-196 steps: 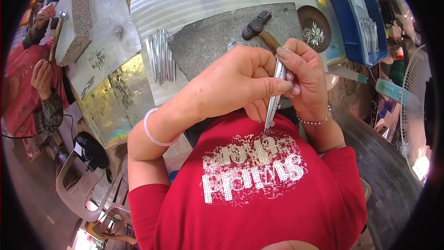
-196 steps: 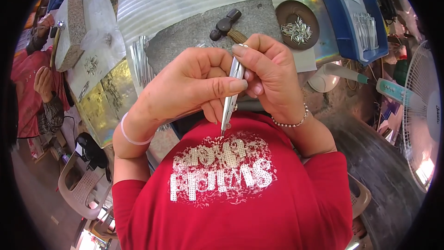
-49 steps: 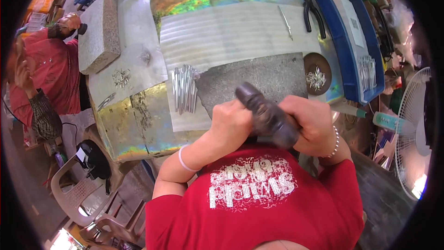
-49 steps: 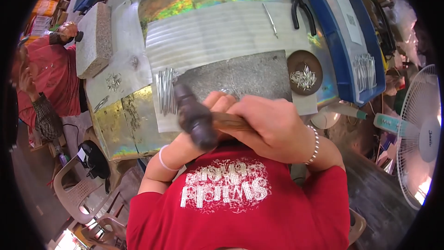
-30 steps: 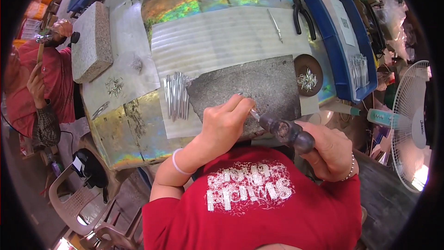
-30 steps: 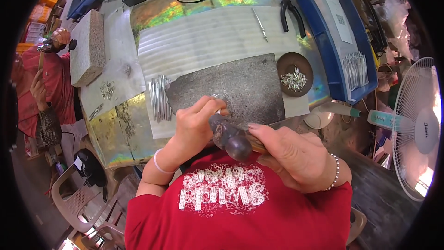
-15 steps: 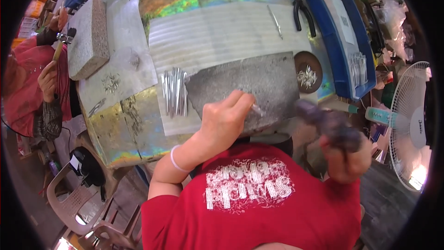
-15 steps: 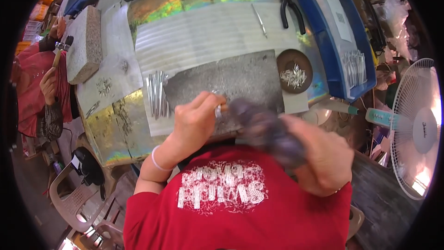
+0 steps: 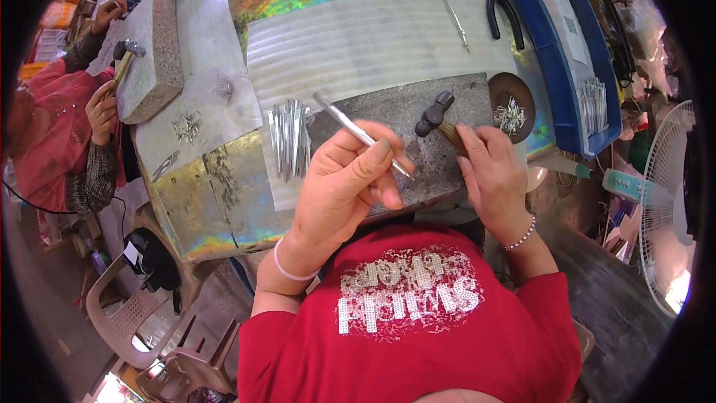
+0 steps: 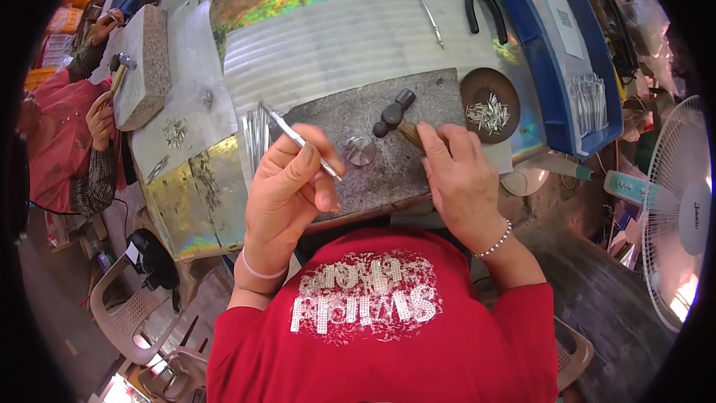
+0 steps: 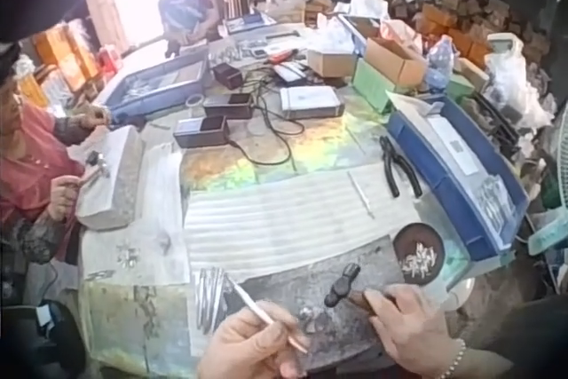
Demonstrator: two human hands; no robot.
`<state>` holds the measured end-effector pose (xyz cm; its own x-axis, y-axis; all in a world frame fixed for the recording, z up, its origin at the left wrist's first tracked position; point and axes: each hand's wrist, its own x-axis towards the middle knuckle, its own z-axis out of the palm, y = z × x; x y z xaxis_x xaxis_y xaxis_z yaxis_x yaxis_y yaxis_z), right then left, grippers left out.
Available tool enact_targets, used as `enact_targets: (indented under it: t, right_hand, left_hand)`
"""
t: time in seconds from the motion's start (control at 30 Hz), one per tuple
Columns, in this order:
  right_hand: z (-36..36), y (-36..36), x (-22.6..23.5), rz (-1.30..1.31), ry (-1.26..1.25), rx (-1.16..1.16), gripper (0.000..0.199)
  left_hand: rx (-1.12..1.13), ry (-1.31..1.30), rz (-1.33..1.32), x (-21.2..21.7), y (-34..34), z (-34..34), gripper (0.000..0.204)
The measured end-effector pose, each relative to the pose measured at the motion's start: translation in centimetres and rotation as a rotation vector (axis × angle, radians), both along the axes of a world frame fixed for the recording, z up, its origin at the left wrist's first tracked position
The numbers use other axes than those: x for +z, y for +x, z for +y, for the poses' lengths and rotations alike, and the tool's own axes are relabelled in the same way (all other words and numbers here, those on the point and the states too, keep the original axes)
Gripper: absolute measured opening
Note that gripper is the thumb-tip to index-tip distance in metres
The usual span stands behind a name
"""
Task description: Stamping indentations into small metal strips using a hammer and a metal punch tool on a stone block workbench.
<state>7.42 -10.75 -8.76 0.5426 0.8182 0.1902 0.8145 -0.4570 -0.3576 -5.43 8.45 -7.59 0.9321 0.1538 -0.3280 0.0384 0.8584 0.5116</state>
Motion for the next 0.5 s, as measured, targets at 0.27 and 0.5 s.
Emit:
enact_targets:
  t: [0.27,0.5]
  right_hand:
    - [2.6,-2.1,1.8,0.814,0.634,0.180,0.033]
    - [2.9,-2.6,0.5,1.118,0.859,0.069,0.012]
  left_hand:
    - [0.089,-0.237,-0.079,-2.1,0.5,-3.8,0.010]
    - [0.044,-0.419,-0.112,-2.5,-0.9,-4.7,0.018]
